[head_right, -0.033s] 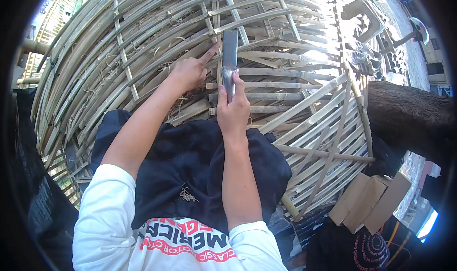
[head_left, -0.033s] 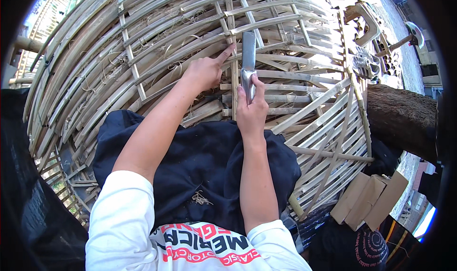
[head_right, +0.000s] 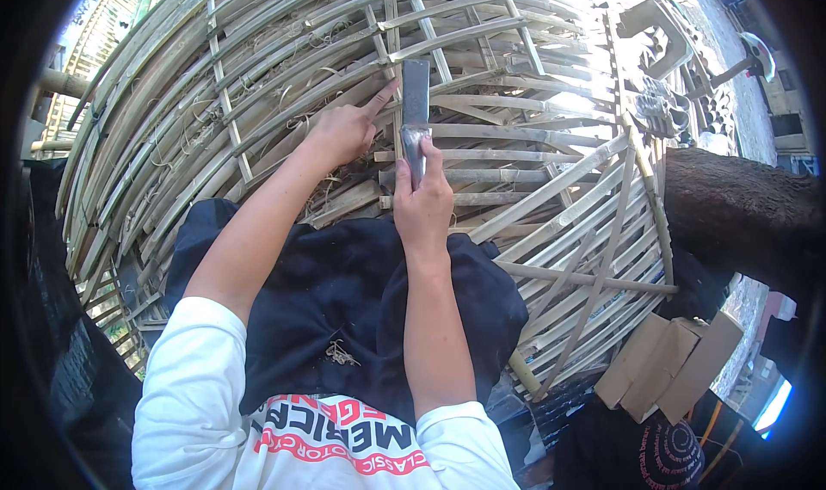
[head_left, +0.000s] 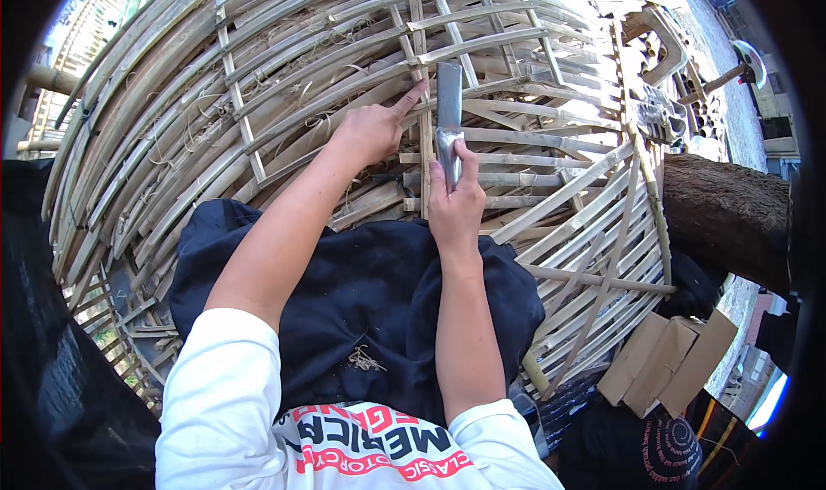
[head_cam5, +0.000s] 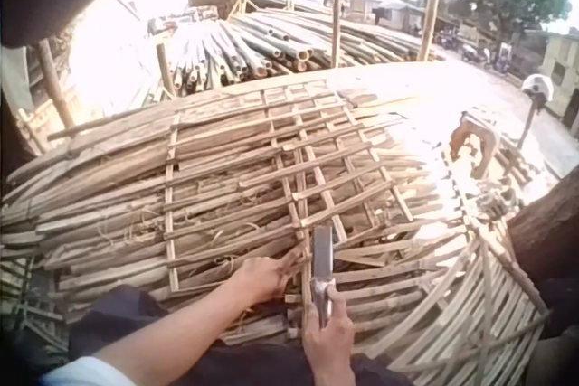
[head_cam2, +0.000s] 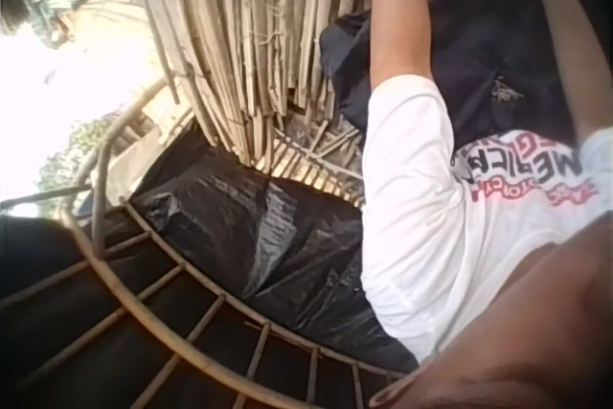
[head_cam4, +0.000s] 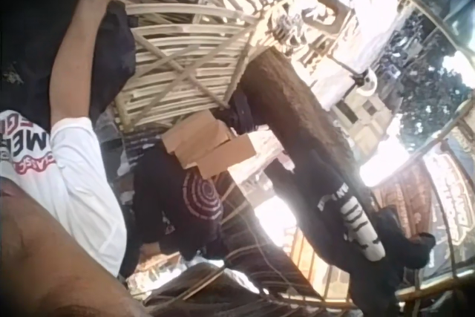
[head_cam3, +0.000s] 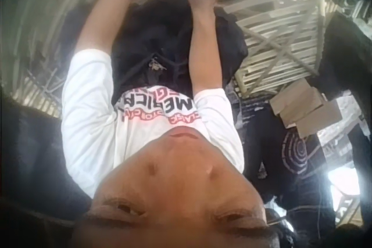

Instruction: The person weaves thin bamboo strips into a pre-constructed bamboo lattice frame, using a cleaver to trim the ends and wedge the strips into place.

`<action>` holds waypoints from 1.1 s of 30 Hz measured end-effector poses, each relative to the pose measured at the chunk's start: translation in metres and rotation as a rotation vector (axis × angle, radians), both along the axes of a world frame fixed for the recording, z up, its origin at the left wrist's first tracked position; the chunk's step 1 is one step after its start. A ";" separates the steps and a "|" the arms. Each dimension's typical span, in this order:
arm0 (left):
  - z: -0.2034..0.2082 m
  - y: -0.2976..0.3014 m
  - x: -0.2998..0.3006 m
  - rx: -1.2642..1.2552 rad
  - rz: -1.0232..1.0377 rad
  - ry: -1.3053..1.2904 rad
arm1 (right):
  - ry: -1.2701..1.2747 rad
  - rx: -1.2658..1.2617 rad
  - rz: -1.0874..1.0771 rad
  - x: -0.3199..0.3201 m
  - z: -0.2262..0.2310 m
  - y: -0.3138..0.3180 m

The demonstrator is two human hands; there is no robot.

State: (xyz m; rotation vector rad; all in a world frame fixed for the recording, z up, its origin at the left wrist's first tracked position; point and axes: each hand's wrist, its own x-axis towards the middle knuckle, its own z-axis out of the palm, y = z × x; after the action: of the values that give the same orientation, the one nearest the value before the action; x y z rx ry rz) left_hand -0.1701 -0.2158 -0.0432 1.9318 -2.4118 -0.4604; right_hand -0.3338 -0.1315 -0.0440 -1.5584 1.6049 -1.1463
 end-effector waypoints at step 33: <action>-0.004 -0.010 0.021 0.091 -0.064 0.237 | 0.224 0.055 0.007 -0.008 0.008 0.024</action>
State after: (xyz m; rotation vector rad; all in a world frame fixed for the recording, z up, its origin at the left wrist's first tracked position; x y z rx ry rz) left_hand -0.1487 -0.2254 -0.0475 1.7214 -2.3431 -0.7667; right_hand -0.3421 -0.1071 -0.0360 -1.7037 1.7566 -0.9419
